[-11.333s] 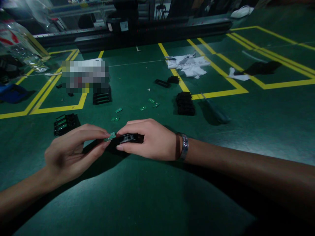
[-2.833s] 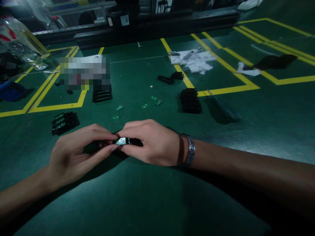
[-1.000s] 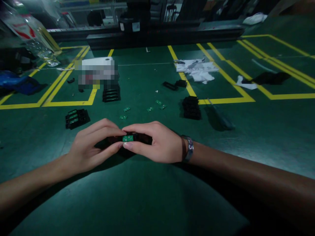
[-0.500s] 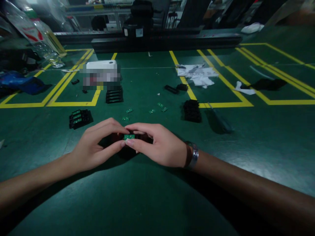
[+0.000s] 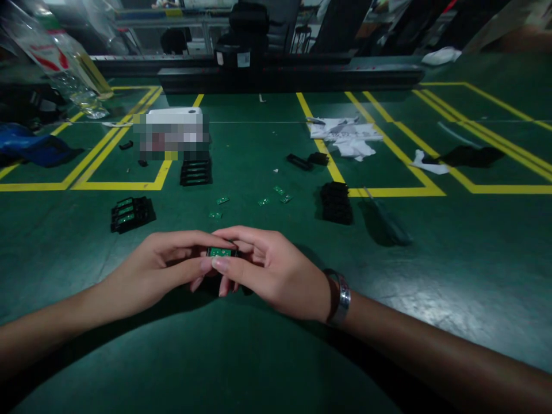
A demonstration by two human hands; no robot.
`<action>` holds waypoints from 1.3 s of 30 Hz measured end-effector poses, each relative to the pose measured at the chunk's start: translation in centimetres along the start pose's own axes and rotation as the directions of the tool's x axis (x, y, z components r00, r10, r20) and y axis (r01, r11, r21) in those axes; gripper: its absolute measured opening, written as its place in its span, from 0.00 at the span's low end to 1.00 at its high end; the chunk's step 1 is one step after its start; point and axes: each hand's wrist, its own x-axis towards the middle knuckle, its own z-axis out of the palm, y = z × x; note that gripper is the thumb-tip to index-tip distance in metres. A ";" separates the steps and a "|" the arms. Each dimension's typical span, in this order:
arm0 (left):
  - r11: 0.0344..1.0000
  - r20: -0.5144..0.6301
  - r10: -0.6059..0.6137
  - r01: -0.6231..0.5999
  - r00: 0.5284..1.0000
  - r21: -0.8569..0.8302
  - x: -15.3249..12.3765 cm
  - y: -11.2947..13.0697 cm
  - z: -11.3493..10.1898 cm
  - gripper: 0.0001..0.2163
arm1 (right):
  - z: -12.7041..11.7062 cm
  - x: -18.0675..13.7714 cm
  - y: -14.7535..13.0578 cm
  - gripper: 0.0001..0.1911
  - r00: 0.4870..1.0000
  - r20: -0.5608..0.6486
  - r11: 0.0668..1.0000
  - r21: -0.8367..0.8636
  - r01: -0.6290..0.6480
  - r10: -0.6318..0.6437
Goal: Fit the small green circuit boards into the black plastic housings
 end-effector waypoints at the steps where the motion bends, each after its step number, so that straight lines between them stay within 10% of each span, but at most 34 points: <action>1: 0.999 0.019 -0.042 0.042 0.999 -0.029 0.0 0.2 0.0 0.13 | 0.0 0.0 0.1 0.17 1.000 0.005 0.998 0.057 -0.018 0.017; 10: 0.894 0.149 -0.313 0.344 0.938 -0.288 0.2 0.4 0.2 0.17 | -0.4 -0.1 0.1 0.16 0.989 0.067 0.975 0.170 -0.140 0.131; 39: 0.930 0.091 -0.217 0.234 0.972 -0.284 -0.3 0.0 0.0 0.15 | -0.6 0.3 0.1 0.16 0.987 0.089 0.936 0.315 -0.158 0.137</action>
